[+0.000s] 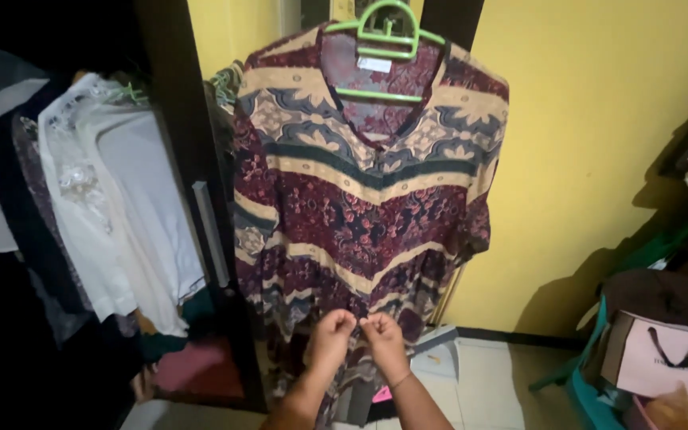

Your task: Hanging a floral dress and a purple cardigan on hangers and placing them onto a garment rack.

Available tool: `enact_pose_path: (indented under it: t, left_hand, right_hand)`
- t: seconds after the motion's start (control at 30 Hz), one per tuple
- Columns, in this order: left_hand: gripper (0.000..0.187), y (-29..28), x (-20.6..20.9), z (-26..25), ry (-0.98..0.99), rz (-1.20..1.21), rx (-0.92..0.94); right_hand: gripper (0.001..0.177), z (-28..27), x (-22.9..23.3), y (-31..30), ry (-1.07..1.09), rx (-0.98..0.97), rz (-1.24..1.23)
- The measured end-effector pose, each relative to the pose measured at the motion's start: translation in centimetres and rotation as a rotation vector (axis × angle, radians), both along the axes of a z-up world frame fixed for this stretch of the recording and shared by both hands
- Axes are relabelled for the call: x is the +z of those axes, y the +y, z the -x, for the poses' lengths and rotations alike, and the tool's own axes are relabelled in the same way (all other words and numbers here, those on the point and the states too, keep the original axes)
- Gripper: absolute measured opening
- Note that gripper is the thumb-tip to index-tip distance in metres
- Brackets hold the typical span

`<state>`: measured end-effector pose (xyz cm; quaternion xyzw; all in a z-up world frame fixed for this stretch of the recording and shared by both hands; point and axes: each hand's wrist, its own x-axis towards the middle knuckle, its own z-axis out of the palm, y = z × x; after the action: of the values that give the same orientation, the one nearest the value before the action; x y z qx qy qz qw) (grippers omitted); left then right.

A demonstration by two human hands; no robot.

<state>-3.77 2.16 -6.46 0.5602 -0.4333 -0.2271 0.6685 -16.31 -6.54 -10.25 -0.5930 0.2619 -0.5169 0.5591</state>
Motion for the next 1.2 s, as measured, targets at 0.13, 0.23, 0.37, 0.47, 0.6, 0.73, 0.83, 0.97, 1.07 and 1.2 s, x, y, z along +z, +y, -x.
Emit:
enact_pose_path:
  t: [0.13,0.23,0.37,0.47,0.6,0.73,0.83,0.97,1.07,1.2]
  left_hand:
    - [0.013,-0.2,-1.4,-0.3,0.182,-0.034,-0.113]
    - [0.016,2.6,1.1,1.0,0.133,0.079,-0.135]
    - [0.037,4.5,3.0,2.6,-0.268,0.263,0.034]
    - [0.030,4.5,2.2,2.6,-0.245,0.059,0.099]
    - [0.020,3.7,-1.1,2.2,-0.197,-0.035,0.056]
    - [0.011,3.1,-4.4,1.3,-0.099,0.048,-0.022]
    - [0.014,3.5,-4.4,0.9,-0.063,0.058,-0.042]
    - [0.021,3.2,-5.6,0.3,0.058,0.054,-0.111]
    - [0.023,3.5,-5.9,0.1,0.136,0.081,-0.141]
    - [0.020,3.5,-7.7,0.2,0.094,0.041,-0.104]
  right_hand:
    - [0.015,0.2,1.5,1.3,-0.106,0.076,-0.011]
    - [0.014,0.6,3.3,3.0,-0.168,0.098,-0.119]
    - [0.012,0.8,1.6,2.1,-0.188,0.147,-0.174]
    - [0.013,1.0,2.0,3.1,-0.051,0.111,-0.125]
    - [0.020,0.0,-0.7,2.8,0.003,0.024,0.013]
    - [0.022,-0.2,-4.2,1.9,0.079,0.058,-0.057]
    - [0.024,0.3,-5.4,2.0,0.110,0.125,-0.043]
    - [0.029,0.6,-4.9,2.7,0.015,0.218,-0.069]
    - [0.035,0.1,-3.3,3.5,-0.039,0.182,-0.140]
    - [0.042,-0.9,-0.6,4.0,-0.009,0.068,0.049]
